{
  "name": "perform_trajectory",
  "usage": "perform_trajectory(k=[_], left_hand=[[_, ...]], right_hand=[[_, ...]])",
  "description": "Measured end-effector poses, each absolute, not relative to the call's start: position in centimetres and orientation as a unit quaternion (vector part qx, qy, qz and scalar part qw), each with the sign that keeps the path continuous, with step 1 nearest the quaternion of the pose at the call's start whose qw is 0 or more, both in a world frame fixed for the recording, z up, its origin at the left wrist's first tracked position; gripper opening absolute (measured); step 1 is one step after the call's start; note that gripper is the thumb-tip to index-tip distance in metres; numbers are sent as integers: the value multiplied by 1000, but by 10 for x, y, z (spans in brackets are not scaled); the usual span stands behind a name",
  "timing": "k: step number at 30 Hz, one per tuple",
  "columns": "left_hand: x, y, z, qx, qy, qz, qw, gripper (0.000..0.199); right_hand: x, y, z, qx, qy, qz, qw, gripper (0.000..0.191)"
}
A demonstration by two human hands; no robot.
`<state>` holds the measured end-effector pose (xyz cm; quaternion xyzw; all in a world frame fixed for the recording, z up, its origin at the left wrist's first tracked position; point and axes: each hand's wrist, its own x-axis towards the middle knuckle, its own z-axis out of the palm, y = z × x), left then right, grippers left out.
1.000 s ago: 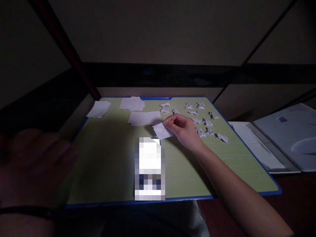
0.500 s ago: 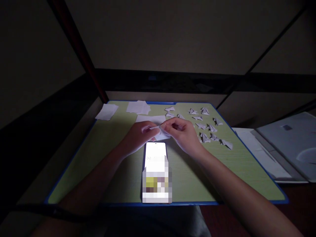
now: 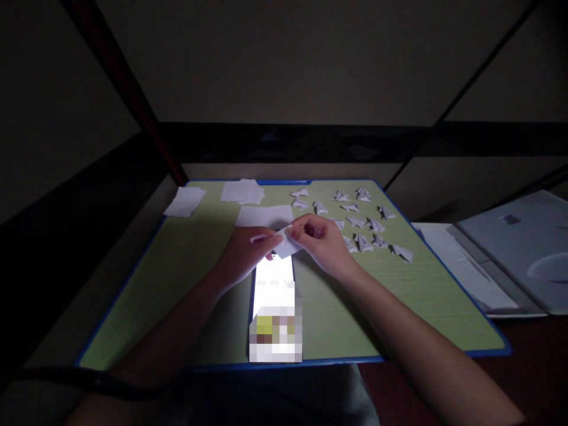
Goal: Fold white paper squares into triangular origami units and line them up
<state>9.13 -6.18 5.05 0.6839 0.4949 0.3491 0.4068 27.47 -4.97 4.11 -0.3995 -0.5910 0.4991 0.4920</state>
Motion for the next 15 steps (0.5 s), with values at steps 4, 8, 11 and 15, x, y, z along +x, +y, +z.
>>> perform_trajectory(k=[4,8,11,15], left_hand=[[91,-68,52,701,473,368,387,24],[91,-68,49,696,463,404,371,22],[93,-68,45,699,462,417,352,22],[95,-69,43,698,476,433,315,22]], right_hand=[[274,-52,40,-392,-589,527,471,31],[270,-55,40,-379,-590,543,462,40],[270,-57,39,-378,-594,544,456,42],[273,-57,40,-379,-599,554,437,42]])
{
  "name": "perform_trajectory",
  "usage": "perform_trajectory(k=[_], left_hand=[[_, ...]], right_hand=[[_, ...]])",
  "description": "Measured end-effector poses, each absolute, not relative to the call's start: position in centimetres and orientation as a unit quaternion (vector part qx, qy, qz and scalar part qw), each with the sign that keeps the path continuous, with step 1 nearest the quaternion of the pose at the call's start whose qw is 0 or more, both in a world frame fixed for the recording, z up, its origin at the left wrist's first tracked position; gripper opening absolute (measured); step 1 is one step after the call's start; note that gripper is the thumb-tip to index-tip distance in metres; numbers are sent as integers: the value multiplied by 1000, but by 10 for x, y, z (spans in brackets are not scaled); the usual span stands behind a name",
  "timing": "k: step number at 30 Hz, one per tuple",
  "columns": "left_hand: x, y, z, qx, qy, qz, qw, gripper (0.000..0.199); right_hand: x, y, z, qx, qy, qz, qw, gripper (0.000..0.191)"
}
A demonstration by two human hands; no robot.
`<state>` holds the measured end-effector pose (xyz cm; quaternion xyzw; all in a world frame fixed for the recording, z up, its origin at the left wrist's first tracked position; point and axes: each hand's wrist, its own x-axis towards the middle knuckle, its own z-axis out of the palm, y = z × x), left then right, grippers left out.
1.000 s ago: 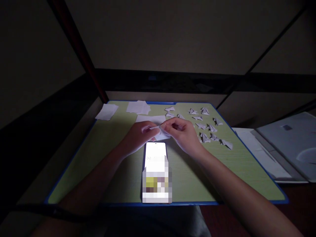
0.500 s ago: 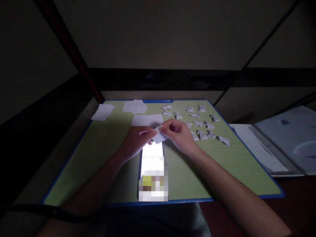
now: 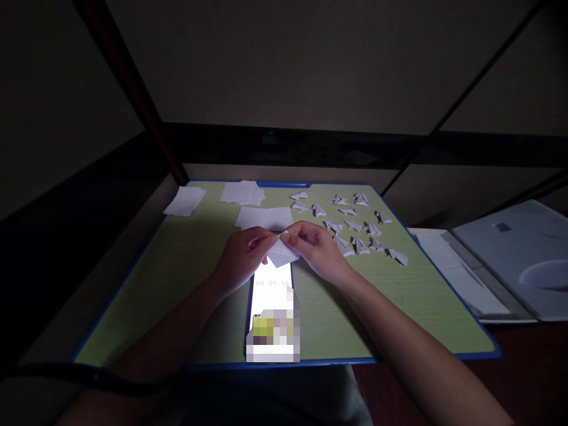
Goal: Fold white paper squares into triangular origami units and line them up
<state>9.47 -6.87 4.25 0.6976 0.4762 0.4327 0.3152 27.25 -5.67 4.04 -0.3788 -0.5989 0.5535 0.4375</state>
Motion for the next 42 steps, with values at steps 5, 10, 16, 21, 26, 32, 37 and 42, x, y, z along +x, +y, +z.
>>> perform_trajectory(k=[5,10,16,21,26,32,37,42], left_hand=[[95,-68,39,691,473,450,309,21],[96,-69,34,694,437,444,361,16],[96,-67,30,669,449,453,383,18],[93,-57,28,580,492,521,389,16],[91,-51,26,545,503,558,372,20],[87,-44,22,515,518,574,370,18],[85,-42,21,517,516,572,374,19],[85,-42,19,524,509,573,372,18]], right_hand=[[274,-55,41,-403,-621,536,406,36],[275,-56,41,-397,-621,537,411,36],[276,-56,39,-391,-623,536,413,30],[285,-58,45,-414,-696,425,405,38],[293,-73,56,-424,-821,300,239,68],[292,-83,53,-354,-888,267,126,96],[287,-89,49,-333,-899,277,62,104],[284,-93,48,-320,-905,272,58,103]])
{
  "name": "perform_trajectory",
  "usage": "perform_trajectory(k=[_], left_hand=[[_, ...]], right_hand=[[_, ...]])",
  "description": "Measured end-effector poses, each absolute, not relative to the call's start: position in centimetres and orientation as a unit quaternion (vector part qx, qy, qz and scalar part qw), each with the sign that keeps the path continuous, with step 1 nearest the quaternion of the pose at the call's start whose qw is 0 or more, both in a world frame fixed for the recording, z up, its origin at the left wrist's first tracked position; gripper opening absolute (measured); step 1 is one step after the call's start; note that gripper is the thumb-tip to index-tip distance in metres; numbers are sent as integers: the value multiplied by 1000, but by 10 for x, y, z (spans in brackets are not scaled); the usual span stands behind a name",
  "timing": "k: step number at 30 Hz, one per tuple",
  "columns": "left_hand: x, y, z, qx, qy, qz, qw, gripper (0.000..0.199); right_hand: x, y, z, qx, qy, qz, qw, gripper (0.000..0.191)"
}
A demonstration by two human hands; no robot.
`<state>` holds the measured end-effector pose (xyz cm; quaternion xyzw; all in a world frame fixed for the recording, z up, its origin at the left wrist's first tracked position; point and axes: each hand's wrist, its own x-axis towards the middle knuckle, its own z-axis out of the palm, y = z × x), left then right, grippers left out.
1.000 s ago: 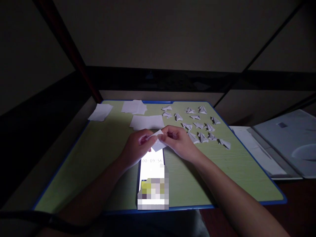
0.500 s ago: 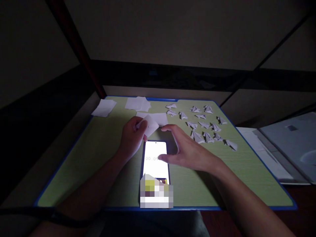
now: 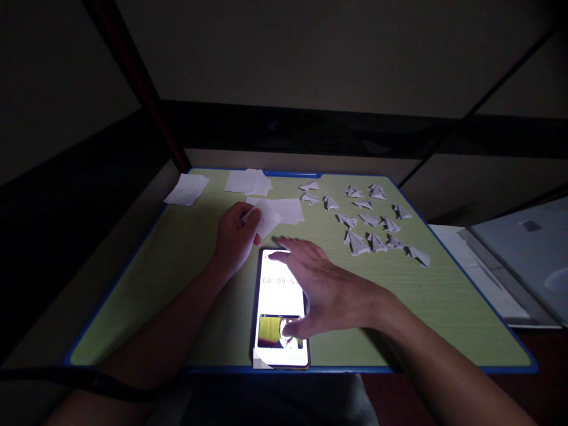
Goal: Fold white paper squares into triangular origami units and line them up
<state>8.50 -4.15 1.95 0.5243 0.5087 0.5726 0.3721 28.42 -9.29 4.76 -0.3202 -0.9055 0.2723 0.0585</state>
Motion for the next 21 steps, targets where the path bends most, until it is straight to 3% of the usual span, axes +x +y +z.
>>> perform_trajectory(k=[9,21], left_hand=[[84,-42,22,536,515,562,362,16],[84,-42,22,536,517,560,363,15]], right_hand=[[279,-94,48,-330,-911,245,19,102],[281,-93,50,-314,-913,254,66,94]])
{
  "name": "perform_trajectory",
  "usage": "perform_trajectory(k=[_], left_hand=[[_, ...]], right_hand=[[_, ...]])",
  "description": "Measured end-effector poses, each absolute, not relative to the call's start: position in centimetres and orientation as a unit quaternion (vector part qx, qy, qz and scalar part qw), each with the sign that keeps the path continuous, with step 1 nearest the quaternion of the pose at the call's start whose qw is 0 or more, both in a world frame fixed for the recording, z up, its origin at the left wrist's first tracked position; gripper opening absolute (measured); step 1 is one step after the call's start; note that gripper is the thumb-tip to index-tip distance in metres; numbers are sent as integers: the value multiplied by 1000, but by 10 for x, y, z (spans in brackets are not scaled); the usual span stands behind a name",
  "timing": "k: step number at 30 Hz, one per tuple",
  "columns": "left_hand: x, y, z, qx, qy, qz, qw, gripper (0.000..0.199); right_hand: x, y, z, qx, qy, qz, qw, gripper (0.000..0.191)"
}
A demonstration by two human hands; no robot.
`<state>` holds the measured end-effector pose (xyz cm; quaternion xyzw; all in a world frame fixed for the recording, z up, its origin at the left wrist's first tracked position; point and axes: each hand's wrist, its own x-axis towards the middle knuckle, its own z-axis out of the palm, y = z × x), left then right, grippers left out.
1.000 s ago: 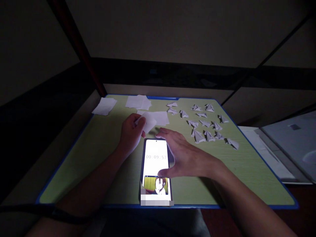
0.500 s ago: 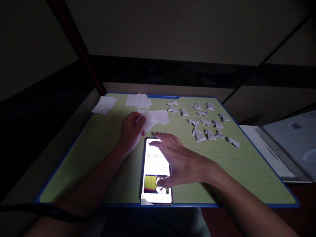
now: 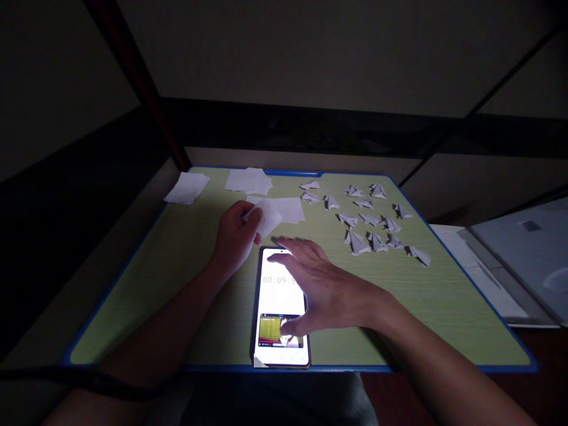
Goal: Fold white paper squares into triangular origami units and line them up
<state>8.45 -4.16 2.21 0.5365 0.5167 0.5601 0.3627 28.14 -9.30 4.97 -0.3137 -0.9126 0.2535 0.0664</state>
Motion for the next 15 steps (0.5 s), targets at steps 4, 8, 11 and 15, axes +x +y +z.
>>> perform_trajectory(k=[4,8,11,15], left_hand=[[84,-42,23,546,508,560,361,13],[85,-47,25,579,482,546,367,15],[89,-54,29,619,452,517,381,15],[97,-65,34,678,435,468,362,14]], right_hand=[[286,-87,57,-318,-900,265,138,69],[287,-77,58,-383,-830,265,307,29],[285,-71,54,-424,-772,278,384,25],[282,-67,49,-439,-729,342,400,22]])
